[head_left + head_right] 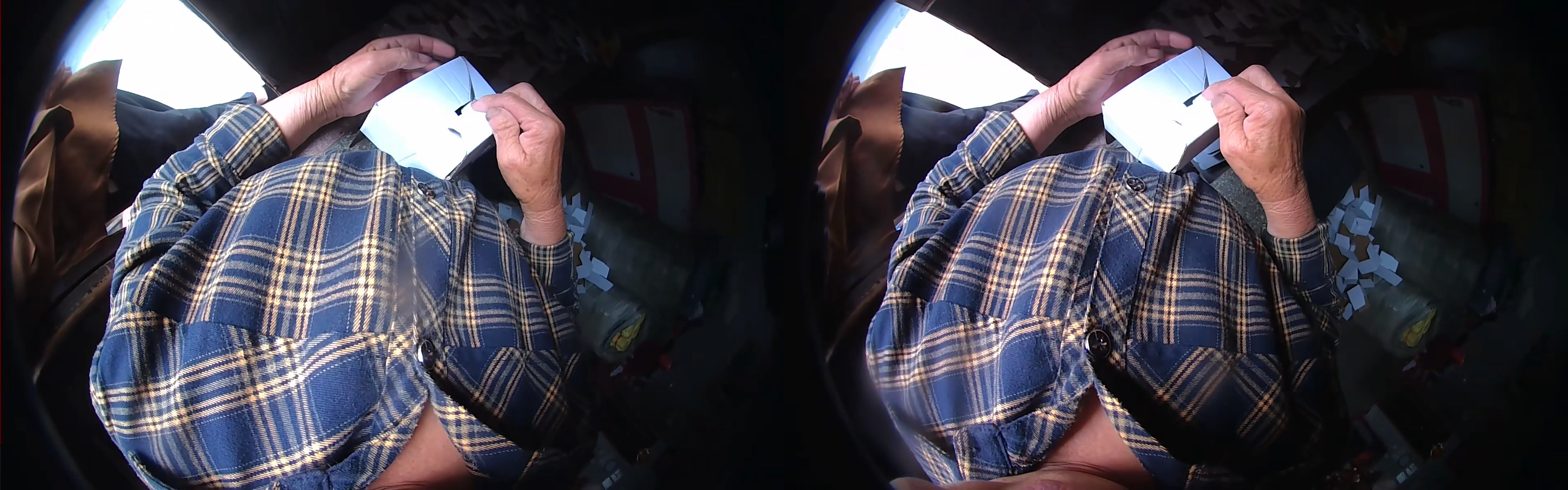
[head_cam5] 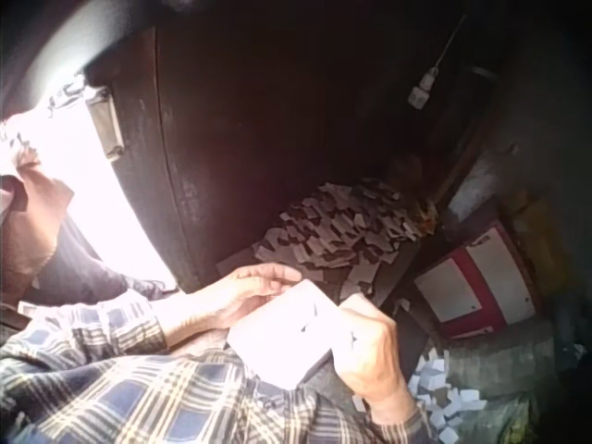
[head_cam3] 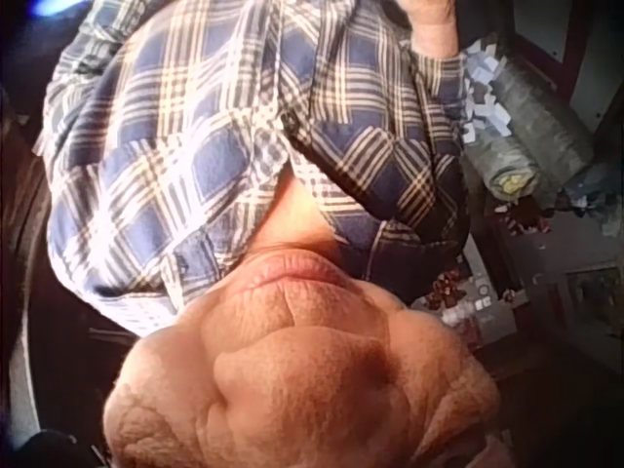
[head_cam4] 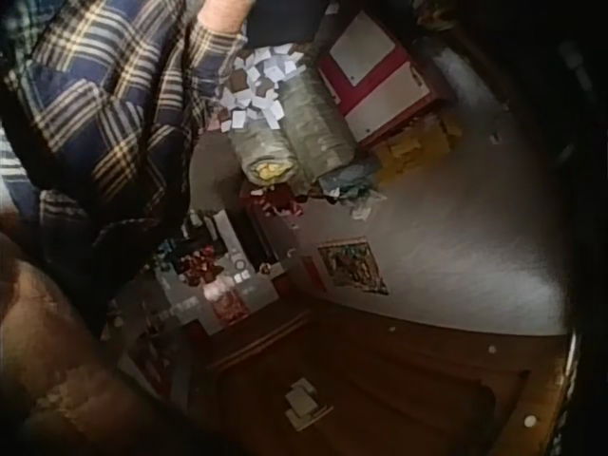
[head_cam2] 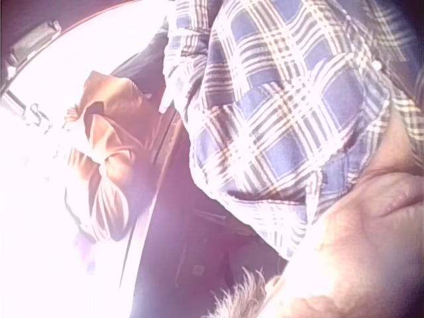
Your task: The recorder folds flat pieces of cardboard into complete boxes for packaging.
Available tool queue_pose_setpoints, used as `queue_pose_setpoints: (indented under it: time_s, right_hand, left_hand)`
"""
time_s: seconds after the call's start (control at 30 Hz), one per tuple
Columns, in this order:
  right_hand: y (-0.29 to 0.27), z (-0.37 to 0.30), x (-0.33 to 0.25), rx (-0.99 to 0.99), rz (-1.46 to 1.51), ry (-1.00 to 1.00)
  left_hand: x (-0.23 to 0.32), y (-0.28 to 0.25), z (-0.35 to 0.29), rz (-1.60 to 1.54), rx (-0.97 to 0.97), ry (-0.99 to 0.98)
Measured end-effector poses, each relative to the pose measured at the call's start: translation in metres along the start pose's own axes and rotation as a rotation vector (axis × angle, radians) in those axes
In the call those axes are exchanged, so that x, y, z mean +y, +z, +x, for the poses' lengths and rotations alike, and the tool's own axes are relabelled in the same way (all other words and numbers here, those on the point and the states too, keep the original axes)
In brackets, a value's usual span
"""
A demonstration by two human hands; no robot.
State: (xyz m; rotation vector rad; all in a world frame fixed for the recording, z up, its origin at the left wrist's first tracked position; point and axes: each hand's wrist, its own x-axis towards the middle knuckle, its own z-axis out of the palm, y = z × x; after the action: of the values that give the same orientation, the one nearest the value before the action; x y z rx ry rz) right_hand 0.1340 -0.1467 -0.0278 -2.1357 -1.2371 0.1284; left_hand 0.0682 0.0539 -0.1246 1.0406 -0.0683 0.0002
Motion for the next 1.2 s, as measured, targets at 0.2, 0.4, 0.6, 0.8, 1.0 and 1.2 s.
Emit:
queue_pose_setpoints:
  time_s: [0.2,0.4,0.6,0.8,1.0,1.2]
  right_hand:
    - [-0.009,0.005,-0.004,-0.049,-0.015,-0.011]
    - [-0.007,0.01,-0.004,-0.083,-0.102,-0.023]
    - [0.004,0.015,-0.004,-0.064,-0.108,-0.012]
    - [-0.007,0.013,-0.015,-0.014,-0.255,-0.023]
    - [-0.003,0.005,-0.007,0.078,-0.168,0.0]
    - [-0.011,0.008,-0.009,-0.021,-0.197,0.007]
  left_hand:
    - [-0.018,-0.003,0.007,0.059,0.042,-0.33]
    - [-0.044,-0.011,0.017,0.096,0.007,-0.358]
    - [-0.036,-0.015,0.009,0.122,0.072,-0.447]
    - [0.003,0.022,0.006,0.041,0.106,-0.374]
    - [-0.004,0.024,0.006,0.116,0.086,-0.378]
    - [-0.001,0.023,0.008,0.169,0.027,-0.386]
